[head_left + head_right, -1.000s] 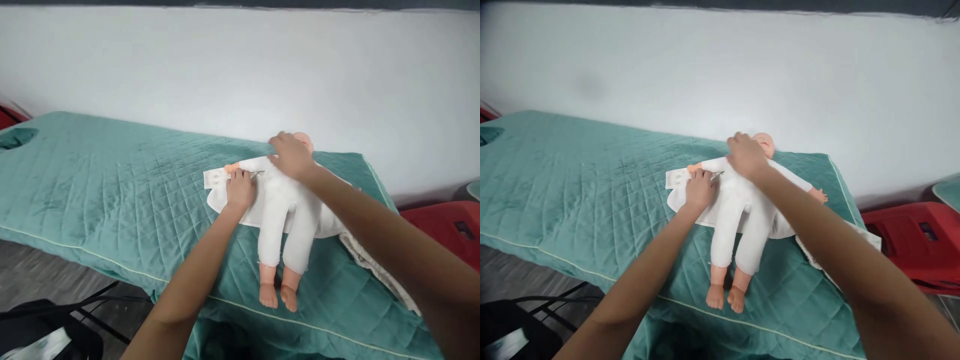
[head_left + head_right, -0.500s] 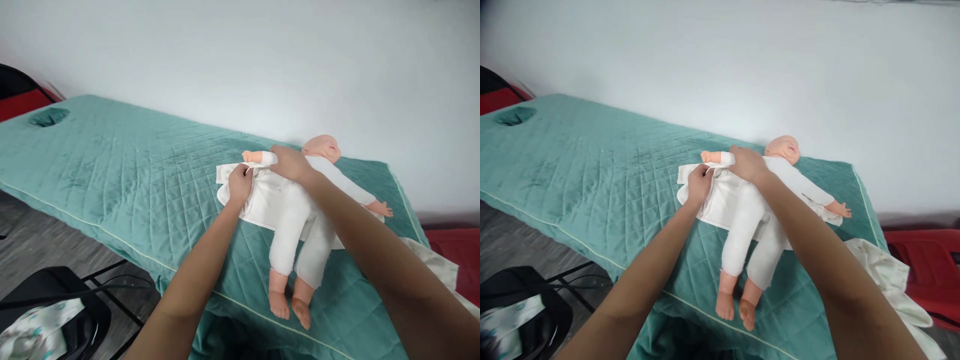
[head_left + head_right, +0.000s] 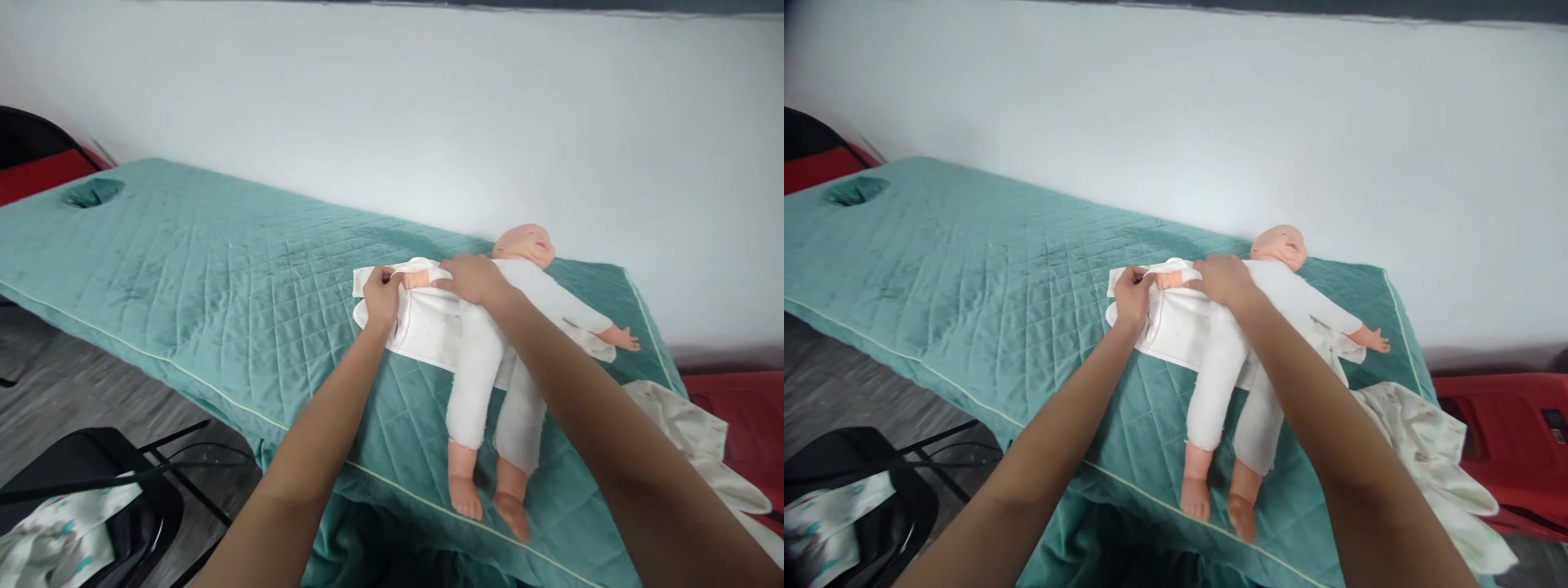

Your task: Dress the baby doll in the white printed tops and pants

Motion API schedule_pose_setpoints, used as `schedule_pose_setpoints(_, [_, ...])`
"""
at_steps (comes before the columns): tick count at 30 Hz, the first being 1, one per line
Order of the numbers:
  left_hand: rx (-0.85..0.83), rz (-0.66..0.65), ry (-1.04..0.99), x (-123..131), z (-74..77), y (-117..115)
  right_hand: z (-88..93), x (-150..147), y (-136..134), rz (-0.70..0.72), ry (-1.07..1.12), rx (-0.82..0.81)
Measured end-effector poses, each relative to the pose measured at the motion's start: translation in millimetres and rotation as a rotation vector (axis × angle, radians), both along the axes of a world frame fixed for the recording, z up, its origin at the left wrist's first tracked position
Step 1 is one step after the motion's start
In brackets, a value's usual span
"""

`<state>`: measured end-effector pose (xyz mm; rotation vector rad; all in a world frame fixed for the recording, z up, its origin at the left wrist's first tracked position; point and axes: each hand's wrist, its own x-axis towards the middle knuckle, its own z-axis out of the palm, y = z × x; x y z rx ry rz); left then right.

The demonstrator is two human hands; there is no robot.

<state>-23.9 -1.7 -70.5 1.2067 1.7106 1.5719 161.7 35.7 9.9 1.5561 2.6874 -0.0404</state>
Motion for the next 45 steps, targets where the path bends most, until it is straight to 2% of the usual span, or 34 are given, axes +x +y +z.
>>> schedule_pose_setpoints(2, [0.007,-0.063,0.135,3.8,1.5,-4.1,-5.3,-6.5,-0.1,-0.012,0.002,0.032])
schedule_pose_setpoints(4, [0.019,-0.196,0.344,8.4,3.4,-8.7,-8.2,-13.4,-1.1,-0.03,0.006,0.061])
schedule_pose_setpoints(6, [0.05,-0.317,0.531,11.8,5.6,-12.5,-6.7,-16.8,-4.1,-0.038,0.025,0.085])
schedule_pose_setpoints(7, [0.072,-0.332,0.591,12.6,6.6,-13.9,-4.3,-15.6,-6.8,-0.04,0.053,0.101])
schedule_pose_setpoints(9, [0.088,-0.245,0.652,11.9,8.3,-15.7,1.9,-4.6,-15.5,-0.048,0.167,0.153])
schedule_pose_setpoints(12, [-0.044,-0.005,0.716,7.7,9.4,-18.1,5.3,33.9,-36.7,-0.141,0.443,0.307])
schedule_pose_setpoints(14, [-0.158,0.082,0.769,5.6,9.3,-20.5,-1.7,68.0,-53.9,-0.33,0.618,0.448])
schedule_pose_setpoints(16, [-0.219,0.123,0.814,5.5,9.1,-23.3,-14.9,99.3,-70.3,-0.607,0.732,0.538])
schedule_pose_setpoints(18, [-0.25,0.151,0.842,6.6,8.9,-25.7,-28.7,120.8,-84.0,-0.795,0.788,0.469])
schedule_pose_setpoints(21, [-0.296,0.165,0.845,7.7,8.9,-27.5,-39.7,131.2,-97.6,-0.904,0.768,0.276])
schedule_pose_setpoints(23, [-0.308,0.156,0.84,7.2,9.1,-28.1,-40.2,129.5,-101.3,-0.91,0.756,0.236])
schedule_pose_setpoints(25, [-0.292,0.14,0.845,6.5,9.6,-29.0,-39.3,126.9,-101.9,-0.91,0.776,0.264])
schedule_pose_setpoints(28, [-0.188,0.069,0.849,8.4,11.3,-31.3,-40.6,126.0,-100.9,-0.929,0.823,0.252])
schedule_pose_setpoints(30, [-0.129,-0.017,0.769,12.8,13.4,-32.4,-43.9,126.4,-100.4,-0.936,0.874,0.214])
schedule_pose_setpoints(33, [-0.203,-0.113,0.563,21.3,18.4,-31.0,-50.5,126.5,-99.6,-0.913,1.014,0.177])
schedule_pose_setpoints(36, [-0.239,-0.174,0.428,29.1,26.6,-25.3,-56.7,126.2,-97.7,-0.878,1.155,0.126])
schedule_pose_setpoints(39, [-0.128,-0.243,0.37,38.8,38.8,-16.6,-60.3,125.6,-96.0,-0.847,1.252,0.089])
schedule_pose_setpoints(42, [-0.032,-0.327,0.342,54.4,52.5,-6.4,-60.7,122.9,-96.6,-0.784,1.336,0.036])
schedule_pose_setpoints(45, [-0.009,-0.431,0.388,72.4,64.5,1.5,-59.6,118.1,-98.5,-0.709,1.402,-0.033])
